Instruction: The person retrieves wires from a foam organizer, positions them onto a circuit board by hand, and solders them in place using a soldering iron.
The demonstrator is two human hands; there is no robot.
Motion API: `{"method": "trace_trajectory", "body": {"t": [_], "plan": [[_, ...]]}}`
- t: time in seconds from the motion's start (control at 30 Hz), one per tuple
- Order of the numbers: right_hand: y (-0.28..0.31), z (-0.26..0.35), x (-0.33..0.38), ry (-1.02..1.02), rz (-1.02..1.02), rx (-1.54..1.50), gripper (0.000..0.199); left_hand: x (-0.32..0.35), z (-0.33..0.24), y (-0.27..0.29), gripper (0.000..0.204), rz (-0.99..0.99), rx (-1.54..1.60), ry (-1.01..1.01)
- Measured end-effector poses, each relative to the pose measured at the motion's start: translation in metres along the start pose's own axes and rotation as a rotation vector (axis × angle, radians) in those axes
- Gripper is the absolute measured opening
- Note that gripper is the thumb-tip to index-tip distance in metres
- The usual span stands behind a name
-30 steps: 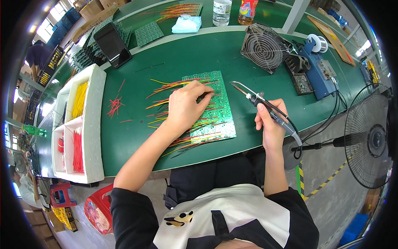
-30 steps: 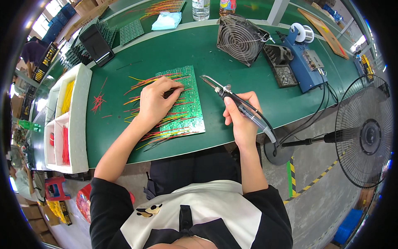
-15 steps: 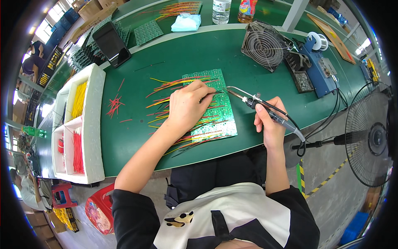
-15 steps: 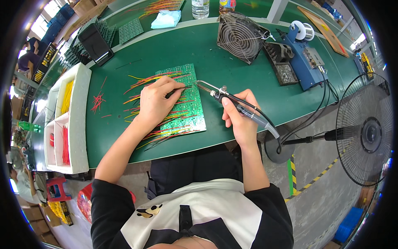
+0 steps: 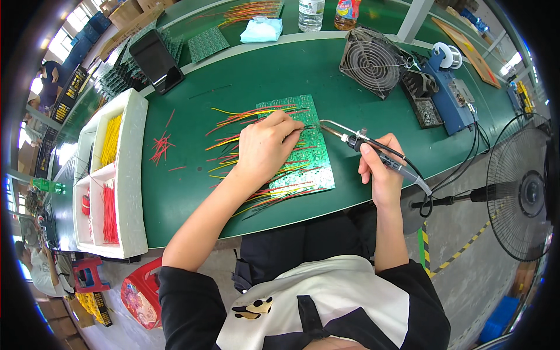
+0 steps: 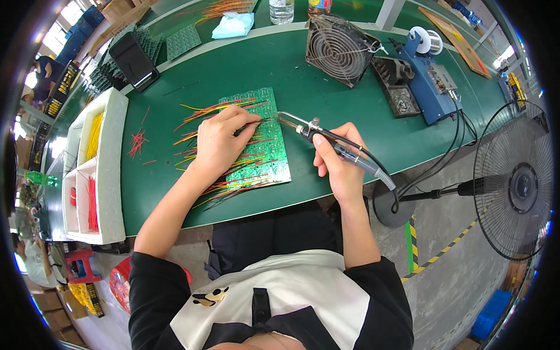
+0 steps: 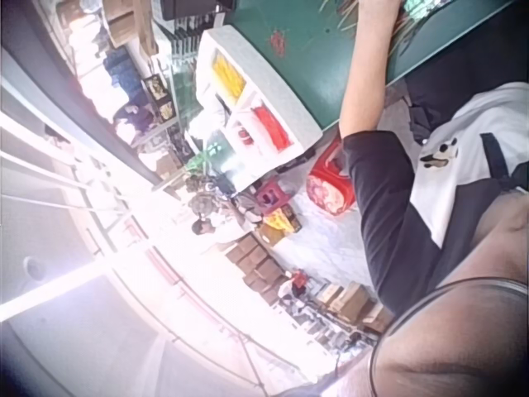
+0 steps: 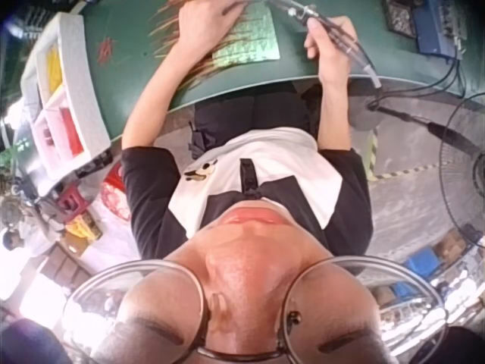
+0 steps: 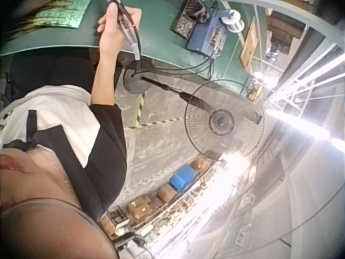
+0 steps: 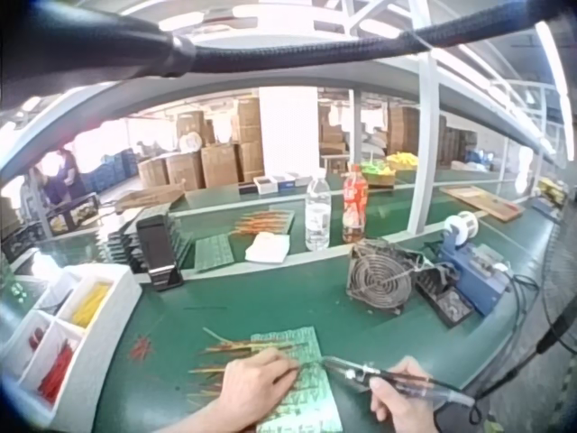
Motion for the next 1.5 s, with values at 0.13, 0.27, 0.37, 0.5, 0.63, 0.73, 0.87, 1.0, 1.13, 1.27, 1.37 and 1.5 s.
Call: {"method": "trace_trajectory", "body": {"t": [0.13,0.27,0.37,0.5,0.63,0.73,0.87,1.0,1.13,1.27,1.37,1.5], "plan": [[0.003,-0.003,-0.001,0.018,-0.055,-0.154,0.018,0.001,0.002,-0.001,0.009,-0.004,-0.005,-0.007],[0.006,-0.003,-0.002,0.067,-0.166,-0.233,0.017,0.000,0.001,-0.001,0.010,-0.010,0.011,-0.013],[0.007,-0.004,-0.001,0.132,-0.249,-0.279,0.018,-0.001,0.000,0.000,0.010,-0.011,0.059,0.019],[0.006,-0.006,-0.001,0.181,-0.274,-0.245,0.018,-0.001,0.001,0.002,0.011,-0.006,0.112,0.072],[0.009,-0.004,-0.003,0.165,-0.295,-0.240,0.019,-0.004,0.008,0.012,0.013,-0.116,0.025,-0.045],[0.016,0.004,-0.004,0.171,-0.336,-0.152,0.020,-0.005,0.006,0.032,0.014,-0.100,-0.002,0.065],[0.023,0.006,-0.006,0.218,-0.390,-0.065,0.020,0.019,-0.024,0.032,0.017,0.100,0.171,0.069],[0.025,0.001,-0.008,0.228,-0.409,-0.001,0.019,0.030,-0.027,0.019,0.017,0.204,0.185,0.001],[0.028,-0.003,-0.011,0.158,-0.334,-0.098,0.015,0.030,-0.020,0.012,0.018,0.089,0.202,0.026],[0.027,-0.004,-0.013,0.149,-0.338,-0.146,0.016,0.027,-0.020,0.010,0.017,0.076,0.201,0.076],[0.030,-0.006,-0.013,0.206,-0.383,-0.140,0.019,0.024,-0.021,0.010,0.016,0.051,0.178,0.072],[0.031,-0.008,-0.012,0.203,-0.388,-0.114,0.019,0.022,-0.019,0.007,0.017,0.040,0.141,0.088]]}}
Point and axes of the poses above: each hand's wrist, its own x-axis away from the middle knuckle, its own y-axis out of the back of the hand, z = x × y, the point moved 1 cm from there along -x, towards the middle knuckle, and after that the axes turned 3 degrees about -y, right-handed, at the moved point
